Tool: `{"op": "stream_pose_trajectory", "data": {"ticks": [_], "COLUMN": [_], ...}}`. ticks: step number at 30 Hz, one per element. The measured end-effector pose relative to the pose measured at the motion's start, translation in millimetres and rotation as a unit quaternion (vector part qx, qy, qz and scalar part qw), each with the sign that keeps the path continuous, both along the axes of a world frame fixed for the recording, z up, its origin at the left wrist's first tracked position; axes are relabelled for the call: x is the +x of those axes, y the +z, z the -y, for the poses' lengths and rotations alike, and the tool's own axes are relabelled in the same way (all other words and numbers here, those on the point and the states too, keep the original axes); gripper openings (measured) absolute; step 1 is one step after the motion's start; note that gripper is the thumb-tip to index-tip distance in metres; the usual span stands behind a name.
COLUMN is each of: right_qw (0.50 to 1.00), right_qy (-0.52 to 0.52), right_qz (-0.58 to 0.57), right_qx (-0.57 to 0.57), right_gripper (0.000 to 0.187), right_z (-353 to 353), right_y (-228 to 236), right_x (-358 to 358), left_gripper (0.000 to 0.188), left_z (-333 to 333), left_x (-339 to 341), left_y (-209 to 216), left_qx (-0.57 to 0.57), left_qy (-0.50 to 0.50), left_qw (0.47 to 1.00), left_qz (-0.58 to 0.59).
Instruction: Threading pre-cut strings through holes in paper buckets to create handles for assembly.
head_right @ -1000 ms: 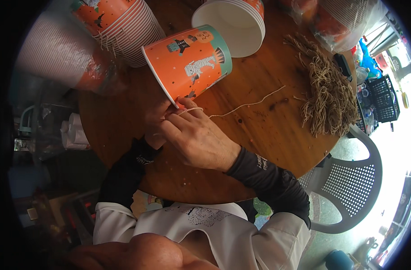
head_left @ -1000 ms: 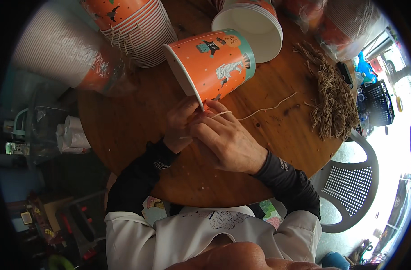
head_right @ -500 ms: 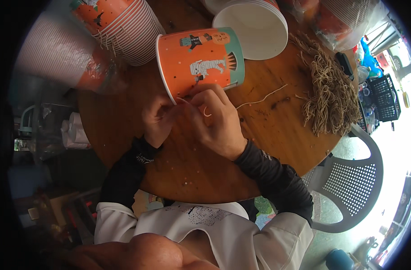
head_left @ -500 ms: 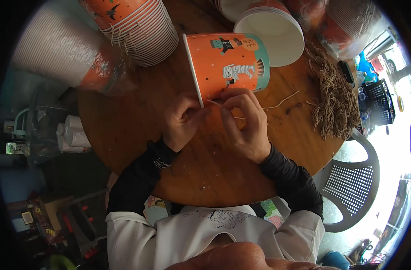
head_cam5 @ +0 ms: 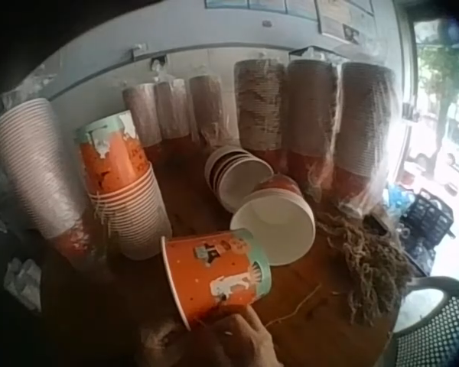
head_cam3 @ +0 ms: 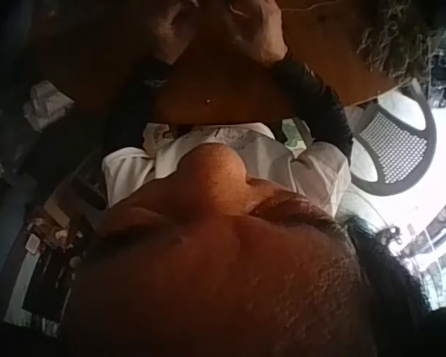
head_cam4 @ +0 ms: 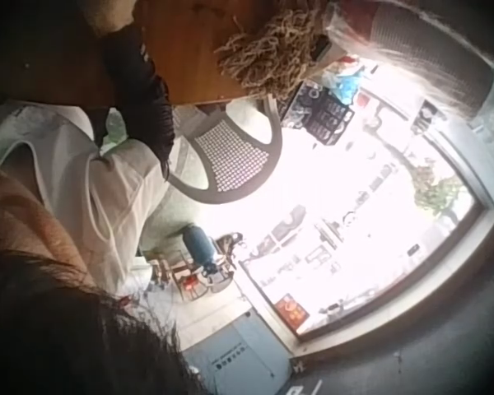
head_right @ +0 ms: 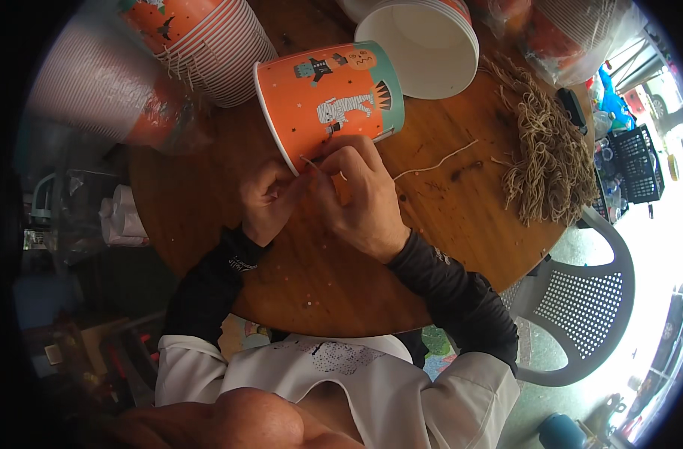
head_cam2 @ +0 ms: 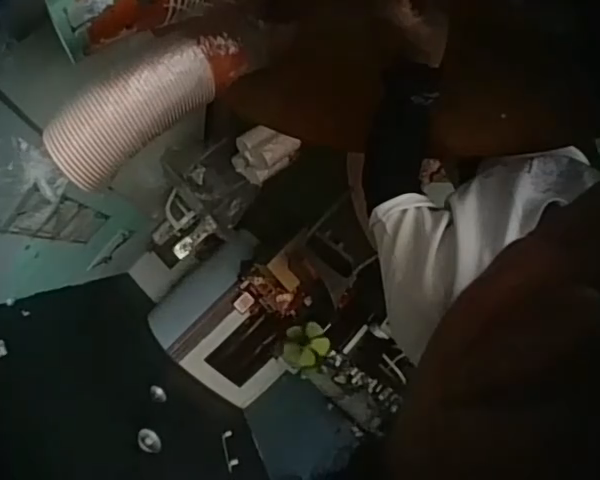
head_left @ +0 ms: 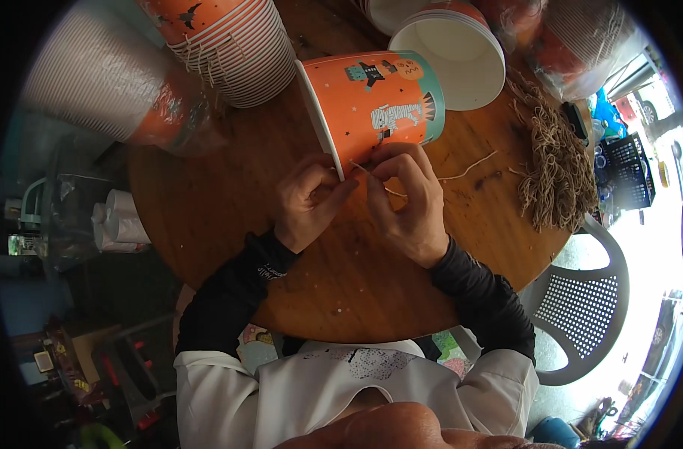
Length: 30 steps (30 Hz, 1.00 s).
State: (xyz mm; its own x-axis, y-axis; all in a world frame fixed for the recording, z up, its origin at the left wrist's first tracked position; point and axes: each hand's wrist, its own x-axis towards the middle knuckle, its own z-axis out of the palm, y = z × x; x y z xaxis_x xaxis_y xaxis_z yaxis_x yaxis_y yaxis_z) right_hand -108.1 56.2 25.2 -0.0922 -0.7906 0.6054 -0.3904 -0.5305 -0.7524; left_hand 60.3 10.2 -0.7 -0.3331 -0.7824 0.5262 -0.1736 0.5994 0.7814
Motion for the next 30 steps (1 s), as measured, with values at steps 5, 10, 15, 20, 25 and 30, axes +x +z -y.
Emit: {"op": "stream_pose_trajectory", "data": {"ticks": [5,10,15,20,25,30], "right_qw": [1.000,0.999,0.999,0.999,0.998,0.998], "right_qy": [-0.003,-0.017,-0.014,0.000,0.032,0.032], "right_qz": [-0.009,-0.050,-0.030,-0.025,-0.030,-0.039], "right_qx": [0.008,0.007,0.026,0.048,0.041,0.041], "right_gripper": [0.014,0.013,0.013,0.014,0.022,0.027], "right_z": [0,4,8,7,7,12], "right_y": [-2,-5,-9,-9,-9,-15], "right_x": [1,-4,-6,-7,-9,-10], "left_gripper": [0.012,0.008,0.012,0.014,0.010,0.008], "left_z": [-2,-5,-11,1,0,9], "left_x": [-1,1,-15,-12,-14,-15], "left_y": [-1,-3,-2,0,3,4], "left_qx": [0.030,0.034,0.153,-0.037,0.062,0.084], "left_qy": [-0.004,-0.040,-0.052,-0.021,-0.010,-0.022], "left_qw": [1.000,0.998,0.970,0.999,0.998,0.996], "left_qz": [-0.007,0.029,-0.183,0.027,-0.007,-0.024]}}
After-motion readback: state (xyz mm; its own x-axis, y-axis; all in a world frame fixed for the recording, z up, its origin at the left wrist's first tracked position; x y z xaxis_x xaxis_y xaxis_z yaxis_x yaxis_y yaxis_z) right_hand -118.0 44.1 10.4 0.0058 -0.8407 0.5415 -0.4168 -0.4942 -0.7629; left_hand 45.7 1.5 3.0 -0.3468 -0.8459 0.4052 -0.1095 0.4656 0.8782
